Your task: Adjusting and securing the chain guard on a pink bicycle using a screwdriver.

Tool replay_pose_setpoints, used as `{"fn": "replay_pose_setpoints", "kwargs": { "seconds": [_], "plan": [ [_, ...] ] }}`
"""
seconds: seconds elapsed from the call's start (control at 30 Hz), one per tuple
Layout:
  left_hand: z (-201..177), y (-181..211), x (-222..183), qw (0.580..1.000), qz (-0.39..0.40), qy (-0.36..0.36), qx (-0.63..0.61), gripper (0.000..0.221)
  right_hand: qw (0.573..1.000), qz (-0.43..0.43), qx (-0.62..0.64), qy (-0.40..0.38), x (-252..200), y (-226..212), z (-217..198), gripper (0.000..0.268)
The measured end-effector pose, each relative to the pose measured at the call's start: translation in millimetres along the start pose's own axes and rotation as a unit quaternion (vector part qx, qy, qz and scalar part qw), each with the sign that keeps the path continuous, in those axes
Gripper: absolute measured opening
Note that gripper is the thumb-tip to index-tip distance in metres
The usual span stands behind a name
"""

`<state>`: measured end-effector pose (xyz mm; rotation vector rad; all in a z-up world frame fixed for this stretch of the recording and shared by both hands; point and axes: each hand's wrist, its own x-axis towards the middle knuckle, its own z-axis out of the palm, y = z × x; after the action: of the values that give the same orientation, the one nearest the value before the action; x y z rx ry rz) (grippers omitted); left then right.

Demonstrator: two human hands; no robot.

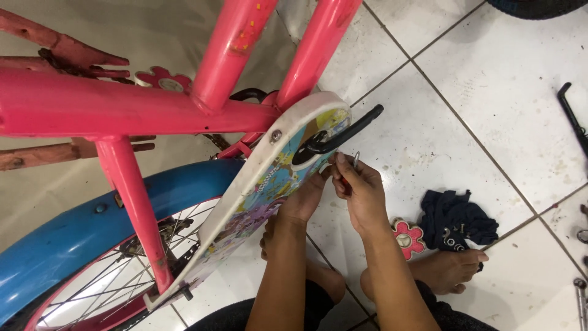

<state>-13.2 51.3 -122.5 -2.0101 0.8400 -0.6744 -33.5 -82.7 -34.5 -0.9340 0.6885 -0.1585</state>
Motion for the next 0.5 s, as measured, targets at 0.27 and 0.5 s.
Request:
{"fn": "replay_pose_setpoints", "kwargs": {
  "seconds": [0.27, 0.5],
  "plan": [
    [5.8, -3.1, -2.1, 0.997, 0.029, 0.004, 0.075, 0.012, 0.999, 0.038, 0.014, 0.014, 4.8, -7.2, 8.5, 0.025],
    [9.1, -4.2, 1.5, 0.990, 0.041, -0.002, 0.131, 0.014, 0.998, 0.056, 0.005, -0.017, 13.8, 6.7, -4.0, 0.017]
  ]
}}
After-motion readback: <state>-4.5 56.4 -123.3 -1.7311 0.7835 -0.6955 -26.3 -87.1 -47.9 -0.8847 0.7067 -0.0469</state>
